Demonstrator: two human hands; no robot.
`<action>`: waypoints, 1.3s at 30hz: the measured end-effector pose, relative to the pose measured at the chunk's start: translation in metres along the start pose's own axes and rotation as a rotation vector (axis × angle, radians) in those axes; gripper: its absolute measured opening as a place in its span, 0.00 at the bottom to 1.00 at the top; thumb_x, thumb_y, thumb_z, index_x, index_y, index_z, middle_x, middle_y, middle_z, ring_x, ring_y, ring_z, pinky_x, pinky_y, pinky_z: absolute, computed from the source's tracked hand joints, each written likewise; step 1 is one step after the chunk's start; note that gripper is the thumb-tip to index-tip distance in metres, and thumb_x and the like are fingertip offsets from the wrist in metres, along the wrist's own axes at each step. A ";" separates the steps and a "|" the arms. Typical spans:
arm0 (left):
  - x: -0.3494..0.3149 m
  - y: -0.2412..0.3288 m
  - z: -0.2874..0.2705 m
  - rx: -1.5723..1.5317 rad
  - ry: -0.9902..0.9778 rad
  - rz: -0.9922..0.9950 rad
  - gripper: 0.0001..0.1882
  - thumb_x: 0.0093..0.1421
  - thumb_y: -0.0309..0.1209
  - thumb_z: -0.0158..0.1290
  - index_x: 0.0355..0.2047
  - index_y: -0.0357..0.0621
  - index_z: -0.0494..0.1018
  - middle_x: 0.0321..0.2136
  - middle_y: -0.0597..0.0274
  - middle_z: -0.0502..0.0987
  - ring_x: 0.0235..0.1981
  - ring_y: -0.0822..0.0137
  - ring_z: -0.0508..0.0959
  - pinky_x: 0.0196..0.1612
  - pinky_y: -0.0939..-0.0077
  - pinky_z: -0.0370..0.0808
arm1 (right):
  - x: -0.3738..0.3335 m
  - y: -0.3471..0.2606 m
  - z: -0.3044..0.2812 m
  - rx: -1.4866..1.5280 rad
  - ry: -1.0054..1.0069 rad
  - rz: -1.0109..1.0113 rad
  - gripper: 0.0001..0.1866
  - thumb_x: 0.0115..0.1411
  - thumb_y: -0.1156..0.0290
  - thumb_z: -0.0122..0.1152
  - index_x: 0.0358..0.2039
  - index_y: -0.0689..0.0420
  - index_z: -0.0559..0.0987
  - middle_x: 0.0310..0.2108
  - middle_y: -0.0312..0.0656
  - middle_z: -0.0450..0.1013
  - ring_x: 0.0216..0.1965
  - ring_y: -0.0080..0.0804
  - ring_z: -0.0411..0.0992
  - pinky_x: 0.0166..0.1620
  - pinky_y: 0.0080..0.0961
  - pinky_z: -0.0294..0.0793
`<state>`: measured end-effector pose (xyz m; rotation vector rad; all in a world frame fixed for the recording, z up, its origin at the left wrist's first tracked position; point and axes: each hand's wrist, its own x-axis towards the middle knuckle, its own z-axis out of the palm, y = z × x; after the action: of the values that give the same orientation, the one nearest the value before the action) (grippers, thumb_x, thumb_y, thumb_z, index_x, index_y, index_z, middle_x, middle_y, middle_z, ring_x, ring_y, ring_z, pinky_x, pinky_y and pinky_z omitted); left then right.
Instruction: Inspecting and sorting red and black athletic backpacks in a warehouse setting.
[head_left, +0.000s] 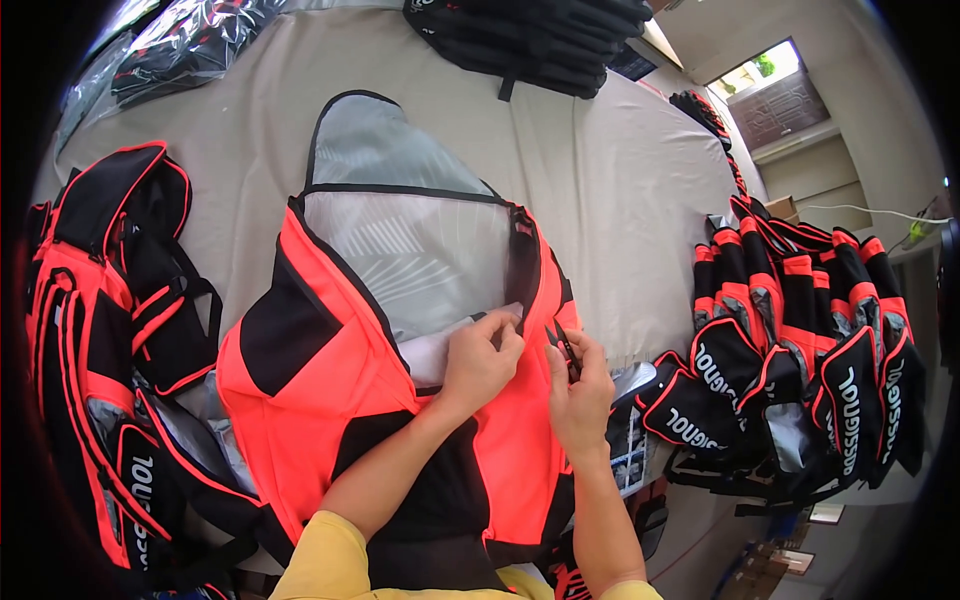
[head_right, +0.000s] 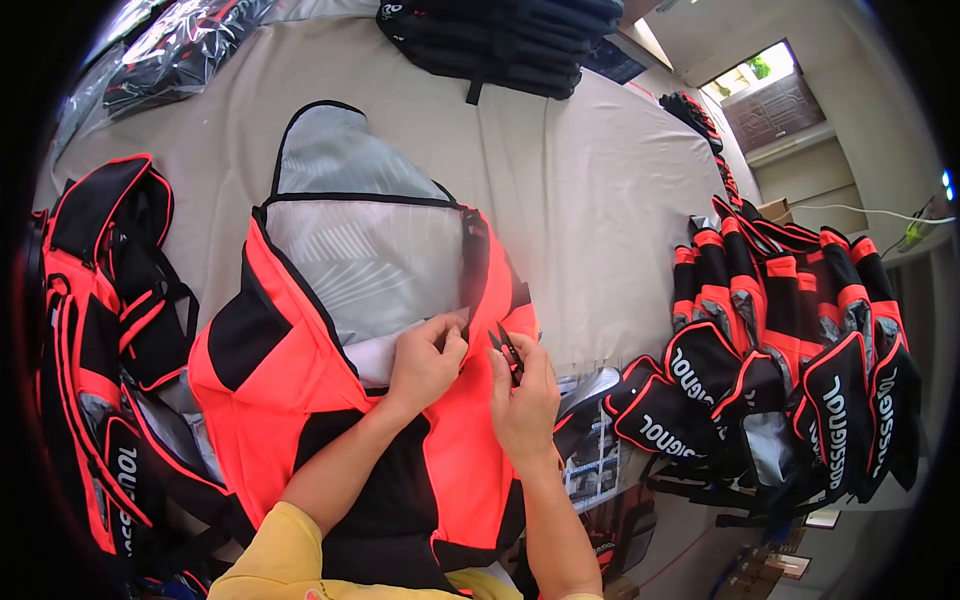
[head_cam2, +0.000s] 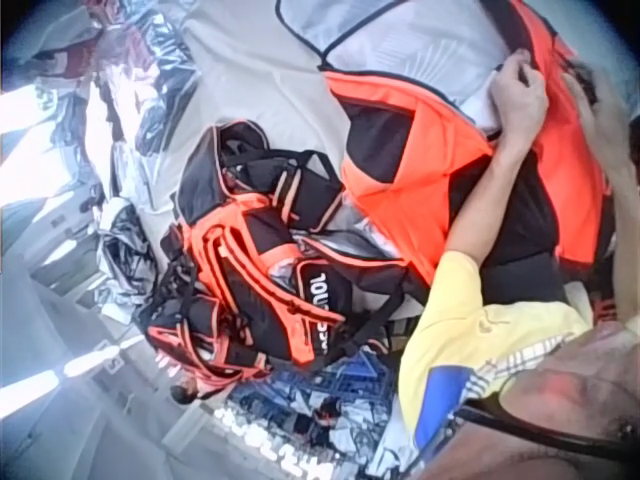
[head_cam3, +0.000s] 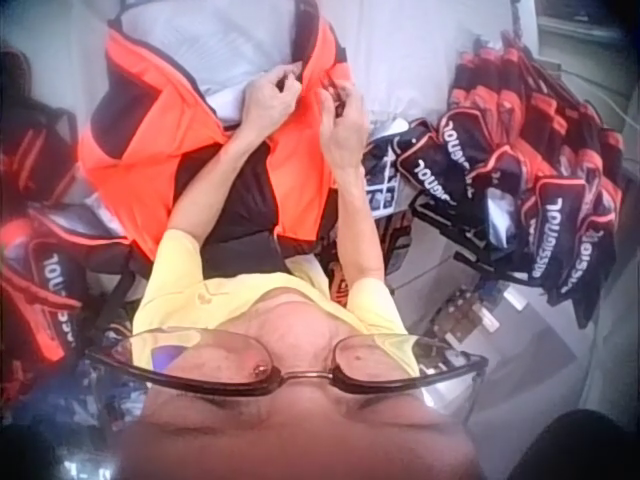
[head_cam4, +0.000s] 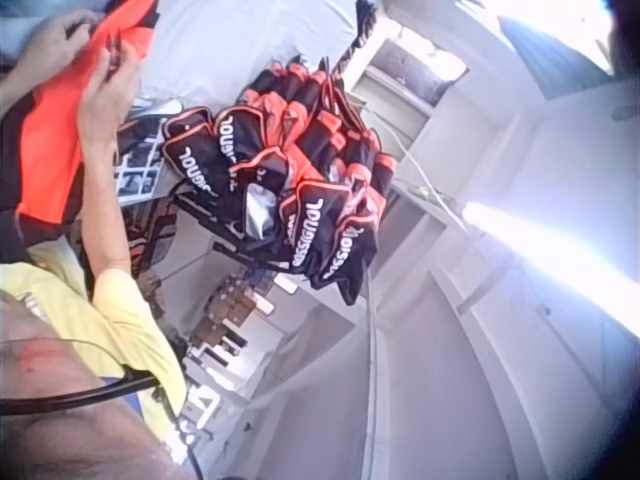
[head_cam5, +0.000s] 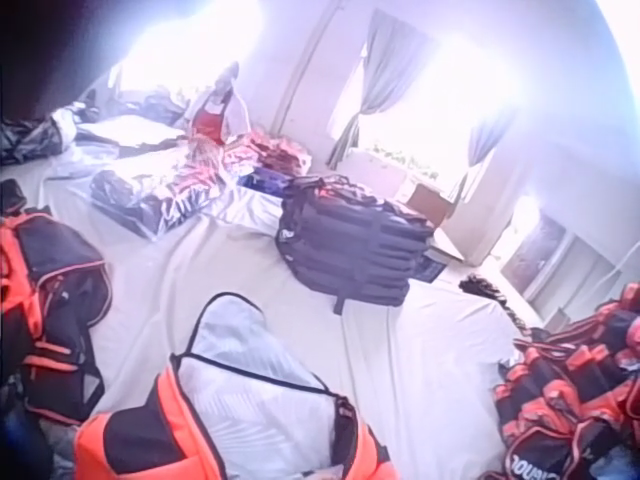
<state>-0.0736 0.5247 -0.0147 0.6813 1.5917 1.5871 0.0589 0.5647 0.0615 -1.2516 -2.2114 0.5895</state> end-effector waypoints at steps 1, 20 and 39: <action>0.001 -0.001 0.000 -0.001 -0.002 0.000 0.10 0.68 0.28 0.56 0.41 0.30 0.79 0.27 0.55 0.83 0.28 0.73 0.81 0.34 0.72 0.77 | 0.002 -0.002 0.001 -0.002 0.001 0.001 0.16 0.70 0.71 0.67 0.53 0.64 0.77 0.38 0.50 0.79 0.37 0.44 0.80 0.41 0.35 0.79; -0.003 0.003 0.009 0.218 0.125 0.412 0.12 0.65 0.25 0.61 0.47 0.33 0.80 0.32 0.47 0.84 0.29 0.49 0.85 0.33 0.60 0.80 | 0.019 0.024 0.032 0.585 -0.101 0.437 0.18 0.70 0.72 0.66 0.54 0.65 0.71 0.24 0.28 0.69 0.27 0.14 0.64 0.31 0.18 0.64; 0.001 -0.003 0.002 -0.249 -0.089 -0.098 0.15 0.68 0.33 0.63 0.45 0.32 0.83 0.36 0.55 0.85 0.38 0.71 0.83 0.43 0.76 0.77 | 0.017 0.025 0.031 0.848 -0.189 0.534 0.18 0.73 0.75 0.63 0.59 0.61 0.69 0.34 0.29 0.72 0.34 0.12 0.67 0.36 0.13 0.67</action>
<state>-0.0723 0.5261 -0.0175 0.5235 1.3149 1.6252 0.0481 0.5879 0.0270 -1.2991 -1.4176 1.6864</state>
